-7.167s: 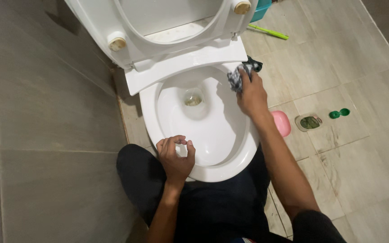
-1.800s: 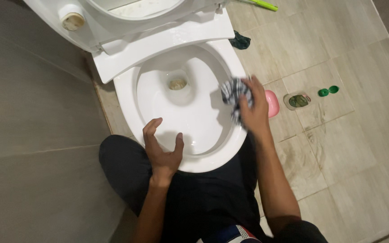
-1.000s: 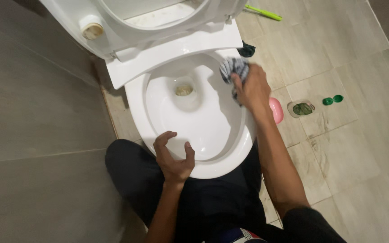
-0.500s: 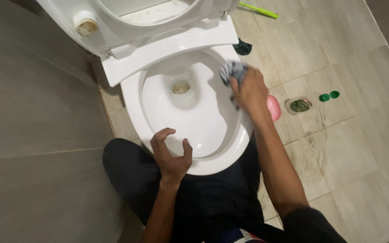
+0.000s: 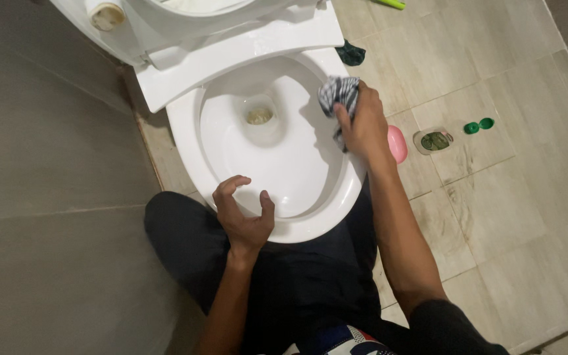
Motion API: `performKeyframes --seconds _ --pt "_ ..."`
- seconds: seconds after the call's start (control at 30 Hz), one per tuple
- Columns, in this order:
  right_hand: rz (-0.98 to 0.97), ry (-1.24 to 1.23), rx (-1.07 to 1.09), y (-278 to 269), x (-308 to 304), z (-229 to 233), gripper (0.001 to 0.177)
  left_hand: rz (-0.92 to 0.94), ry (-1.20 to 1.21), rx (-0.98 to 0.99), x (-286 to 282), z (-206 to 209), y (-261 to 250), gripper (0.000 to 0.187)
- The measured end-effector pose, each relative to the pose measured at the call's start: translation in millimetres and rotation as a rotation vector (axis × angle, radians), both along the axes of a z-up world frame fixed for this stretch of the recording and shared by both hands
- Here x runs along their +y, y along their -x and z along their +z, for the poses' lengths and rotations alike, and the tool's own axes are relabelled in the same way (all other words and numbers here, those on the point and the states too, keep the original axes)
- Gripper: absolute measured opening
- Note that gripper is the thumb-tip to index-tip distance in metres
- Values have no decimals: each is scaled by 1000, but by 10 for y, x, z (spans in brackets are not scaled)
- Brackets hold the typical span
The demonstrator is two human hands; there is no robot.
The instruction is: The person cleans the interior and exterior of a toilet by hand with a cloth, wiping the lid, seat, and bowl base.
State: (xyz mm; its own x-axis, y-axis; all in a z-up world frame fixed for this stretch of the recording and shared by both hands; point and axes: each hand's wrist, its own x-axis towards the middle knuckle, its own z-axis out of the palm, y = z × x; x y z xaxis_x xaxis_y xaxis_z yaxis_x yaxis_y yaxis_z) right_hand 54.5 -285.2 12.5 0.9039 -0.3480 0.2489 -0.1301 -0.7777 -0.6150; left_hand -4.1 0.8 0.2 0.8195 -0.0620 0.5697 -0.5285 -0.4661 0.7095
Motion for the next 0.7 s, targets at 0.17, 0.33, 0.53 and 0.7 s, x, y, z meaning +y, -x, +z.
performKeyframes --seconds 0.17,0.33,0.53,0.7 --pt "52 21 9 770 275 47 67 10 49 -11 3 -53 -27 38" --pt "144 66 10 1480 622 69 54 -6 57 -4 12 -31 -28 39" --pt "325 157 10 1726 906 69 55 -115 277 50 87 -63 40 35" --pt "628 247 109 1613 1396 174 71 -91 371 61 292 -7 186 34"
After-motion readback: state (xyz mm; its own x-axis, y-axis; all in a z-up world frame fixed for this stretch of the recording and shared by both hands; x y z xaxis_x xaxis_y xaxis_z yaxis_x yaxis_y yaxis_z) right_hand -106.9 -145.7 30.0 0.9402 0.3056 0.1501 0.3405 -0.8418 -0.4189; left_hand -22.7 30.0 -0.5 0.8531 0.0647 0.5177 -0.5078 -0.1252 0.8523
